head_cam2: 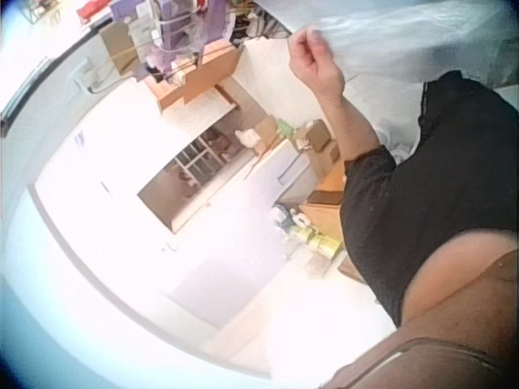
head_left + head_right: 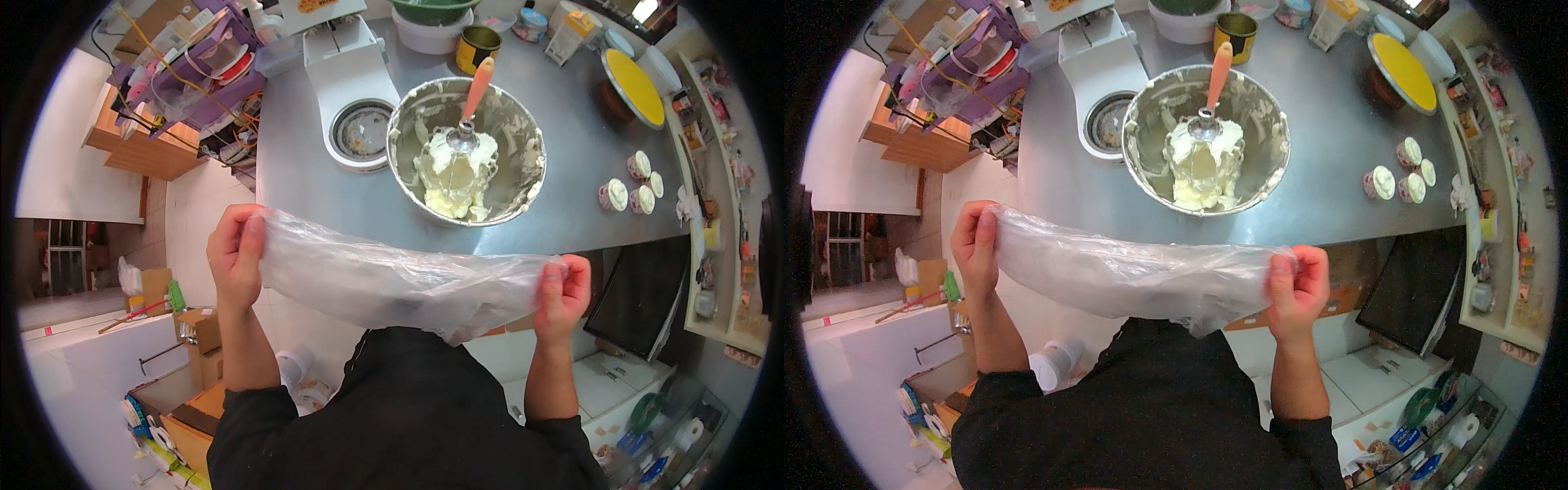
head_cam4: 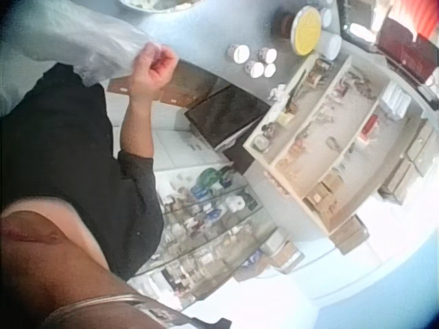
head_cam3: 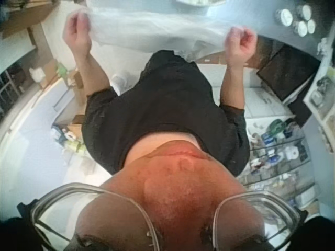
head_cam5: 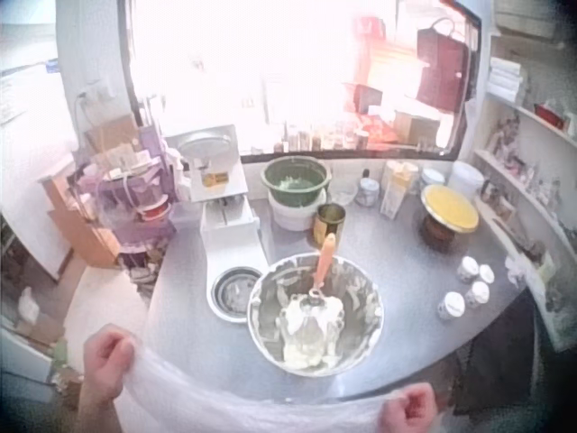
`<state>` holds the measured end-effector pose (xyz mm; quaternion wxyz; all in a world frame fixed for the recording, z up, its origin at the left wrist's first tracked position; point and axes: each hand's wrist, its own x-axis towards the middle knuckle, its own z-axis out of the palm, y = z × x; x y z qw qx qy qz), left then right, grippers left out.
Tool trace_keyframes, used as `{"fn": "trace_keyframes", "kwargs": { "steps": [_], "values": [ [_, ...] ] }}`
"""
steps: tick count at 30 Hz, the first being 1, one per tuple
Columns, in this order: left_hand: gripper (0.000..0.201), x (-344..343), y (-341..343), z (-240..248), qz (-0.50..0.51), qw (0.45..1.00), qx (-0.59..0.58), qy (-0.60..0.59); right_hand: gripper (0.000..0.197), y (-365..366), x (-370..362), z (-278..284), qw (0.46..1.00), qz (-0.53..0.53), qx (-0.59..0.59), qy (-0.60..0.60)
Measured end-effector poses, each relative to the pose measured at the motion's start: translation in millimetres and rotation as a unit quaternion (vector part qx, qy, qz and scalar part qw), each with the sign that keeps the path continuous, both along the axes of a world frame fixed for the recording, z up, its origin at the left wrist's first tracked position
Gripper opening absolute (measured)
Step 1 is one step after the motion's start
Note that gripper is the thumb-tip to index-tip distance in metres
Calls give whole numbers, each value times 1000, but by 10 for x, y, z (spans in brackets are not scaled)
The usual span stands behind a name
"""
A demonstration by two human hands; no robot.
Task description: The person fills a piping bag with white cream and pipes it into several small paper cups containing cake pieces. They then add a red decorative swirl on top of the cream in each cup.
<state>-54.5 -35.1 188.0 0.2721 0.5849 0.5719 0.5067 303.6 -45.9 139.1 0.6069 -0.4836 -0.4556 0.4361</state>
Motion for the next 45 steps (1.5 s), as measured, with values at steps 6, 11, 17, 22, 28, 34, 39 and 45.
{"fn": "trace_keyframes", "kwargs": {
  "steps": [6, 11, 17, 22, 28, 34, 39, 45],
  "values": [
    [16, -59, 72, 114, 31, 1000, 1, -3, 11, 63, -151, 160, 1000, 11, 15, 6],
    [16, 42, 347, 290, -1, 999, -43, 4, 9, 187, -73, 398, 999, -35, -9, 32],
    [22, 221, 1314, 451, -105, 985, -65, 123, 13, 870, 289, 455, 994, -79, -24, -76],
    [22, 552, 2784, -233, -141, 974, -57, 167, 25, 2073, 684, -101, 965, -118, -40, -233],
    [20, 947, 3313, -1628, -176, 961, -125, 171, 28, 2593, 907, -1585, 953, -83, -75, -283],
    [30, 933, 3074, -1745, -182, 968, -157, 66, 30, 2267, 767, -1400, 968, -30, -207, -140],
    [43, 546, 3082, -1090, -183, 979, -62, 70, 48, 2005, 1082, -554, 959, -177, -149, -167],
    [52, 1174, 2426, -851, -252, 918, 7, 307, 55, 1716, 89, -303, 948, 54, -88, -302]
  ]
}}
